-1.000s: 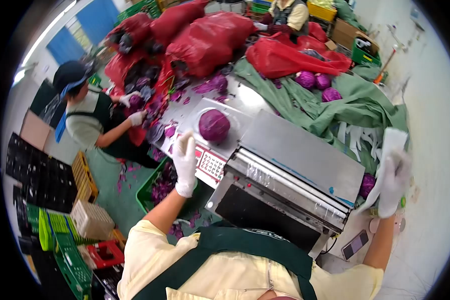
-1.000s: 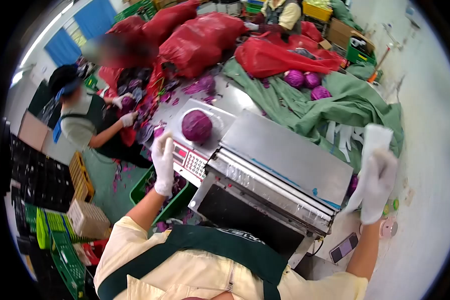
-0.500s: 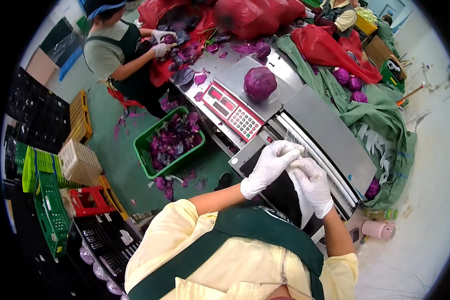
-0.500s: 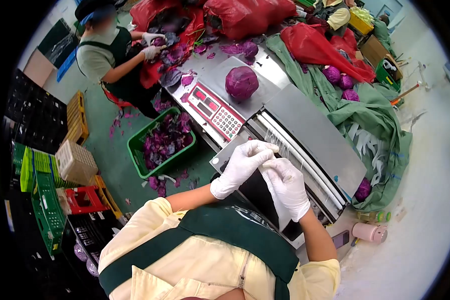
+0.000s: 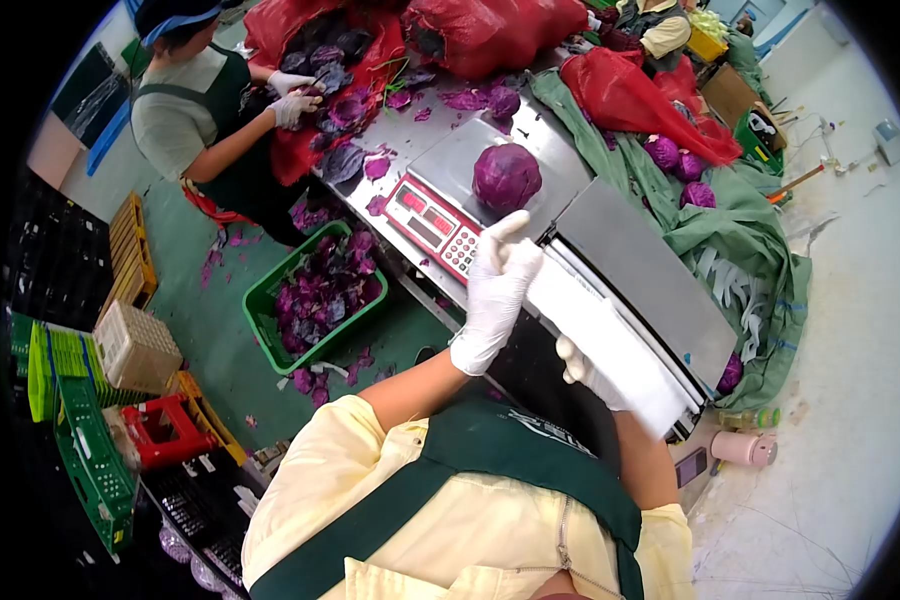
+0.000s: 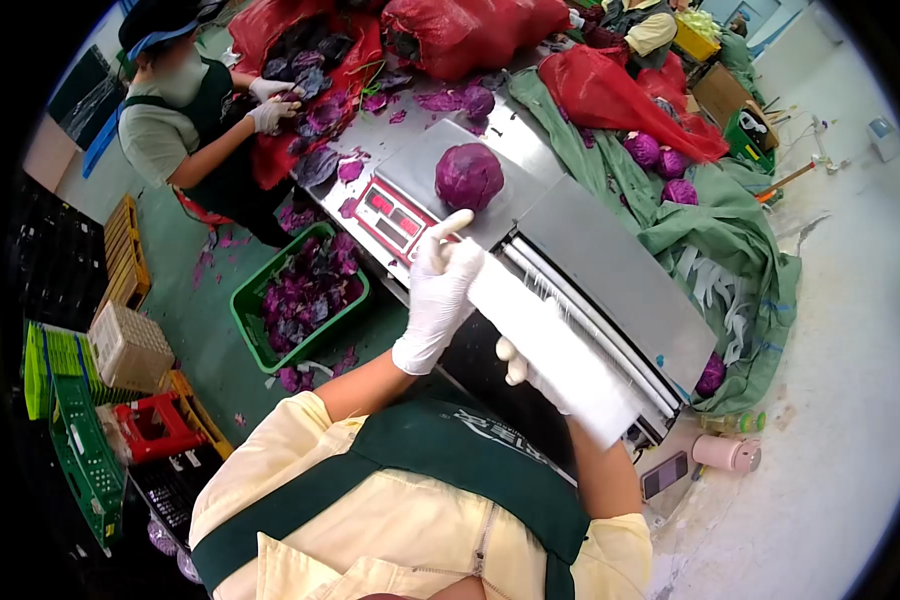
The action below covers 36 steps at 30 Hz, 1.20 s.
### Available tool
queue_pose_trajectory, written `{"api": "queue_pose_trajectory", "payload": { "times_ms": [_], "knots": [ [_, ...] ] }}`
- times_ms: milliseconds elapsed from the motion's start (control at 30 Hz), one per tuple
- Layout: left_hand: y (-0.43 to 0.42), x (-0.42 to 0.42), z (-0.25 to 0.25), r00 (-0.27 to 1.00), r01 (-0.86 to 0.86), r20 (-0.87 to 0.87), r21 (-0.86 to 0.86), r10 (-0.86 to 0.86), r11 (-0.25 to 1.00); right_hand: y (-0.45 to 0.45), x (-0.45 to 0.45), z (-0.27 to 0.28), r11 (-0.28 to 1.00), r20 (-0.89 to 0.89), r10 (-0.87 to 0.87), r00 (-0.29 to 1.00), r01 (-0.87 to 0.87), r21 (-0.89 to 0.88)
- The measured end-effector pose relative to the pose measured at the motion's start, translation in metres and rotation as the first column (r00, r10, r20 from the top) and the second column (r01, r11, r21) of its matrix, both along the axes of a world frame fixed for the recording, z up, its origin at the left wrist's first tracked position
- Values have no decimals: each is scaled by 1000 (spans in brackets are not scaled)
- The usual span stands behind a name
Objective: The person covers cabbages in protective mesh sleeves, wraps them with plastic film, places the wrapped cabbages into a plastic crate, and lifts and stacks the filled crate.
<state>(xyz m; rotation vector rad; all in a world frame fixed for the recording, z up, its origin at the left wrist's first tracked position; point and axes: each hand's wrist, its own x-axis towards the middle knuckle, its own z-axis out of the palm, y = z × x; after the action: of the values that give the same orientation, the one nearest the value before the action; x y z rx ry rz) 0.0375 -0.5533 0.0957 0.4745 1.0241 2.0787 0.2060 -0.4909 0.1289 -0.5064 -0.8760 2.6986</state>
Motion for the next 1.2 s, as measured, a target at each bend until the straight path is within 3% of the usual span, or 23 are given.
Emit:
{"api": "queue_pose_trajectory", "payload": {
  "times_ms": [100,133,167,233,267,367,400,433,500,533,567,600,633,700,767,833,900,967,1033,1067,1100,1133,1200],
  "knots": [
    [1,-22,3,992,-39,-118,-4,38,999,4,-22,34,808,451,2,892,-267,524],
    [0,-28,5,981,-20,-191,-43,11,999,-1,-25,32,998,96,31,995,-37,57],
    [1,-36,5,950,1,-312,-70,-23,998,-8,-25,38,995,128,-97,987,91,49],
    [5,-41,20,984,133,-117,-41,-137,990,7,-26,16,948,283,-128,950,34,316],
    [8,-43,18,976,160,-152,27,-154,987,9,-26,9,925,308,-145,940,19,380],
    [19,-60,1,970,240,66,-82,-235,967,10,-40,16,914,277,-209,938,86,396],
    [26,-67,-11,961,265,110,-122,-252,957,20,-32,-10,964,160,-234,959,207,169],
    [25,-70,-4,917,348,218,-29,-334,937,30,-40,-13,938,-268,-78,960,162,308],
    [20,-68,14,825,518,280,-28,-491,855,20,-66,-5,735,111,-506,855,360,574],
    [23,-58,12,828,518,281,-51,-485,854,21,-81,-16,631,35,-531,847,367,683],
    [26,-50,-1,877,478,97,-78,-471,875,18,-88,-22,592,11,-521,853,352,725],
    [27,-47,-3,899,247,-325,-178,-294,953,12,-96,-29,625,-45,-513,857,409,665],
    [28,-45,-4,709,-13,-697,-163,-106,987,7,-102,-33,656,-101,-507,856,459,599],
    [27,-45,-5,719,-84,-693,-155,-48,984,9,-105,-35,650,-94,-545,833,491,580],
    [33,-51,-7,467,-322,-860,50,205,945,13,-103,-35,691,-48,-510,859,441,573],
    [34,-54,-3,524,-292,-825,58,210,955,14,-107,-30,726,-44,-482,875,427,539],
    [33,-59,2,302,-315,-914,172,270,933,16,-106,-31,838,9,-376,926,336,429],
    [40,-71,-9,377,-142,-877,264,299,954,17,-106,-47,826,-29,-401,916,374,422],
    [35,-61,-22,901,73,-432,54,-43,996,16,-106,-55,725,5,-569,822,499,475],
    [37,-62,-28,946,154,-277,-82,-171,985,20,-102,-66,693,33,-605,796,506,514],
    [37,-66,-22,946,151,-276,-85,-169,985,25,-103,-73,621,21,-663,748,533,575],
    [37,-69,-12,940,328,-77,-49,-331,943,28,-107,-61,624,24,-660,751,531,573],
    [40,-71,-24,741,667,166,-59,-651,743,40,-107,-33,786,43,-606,794,590,185]
  ]
}}
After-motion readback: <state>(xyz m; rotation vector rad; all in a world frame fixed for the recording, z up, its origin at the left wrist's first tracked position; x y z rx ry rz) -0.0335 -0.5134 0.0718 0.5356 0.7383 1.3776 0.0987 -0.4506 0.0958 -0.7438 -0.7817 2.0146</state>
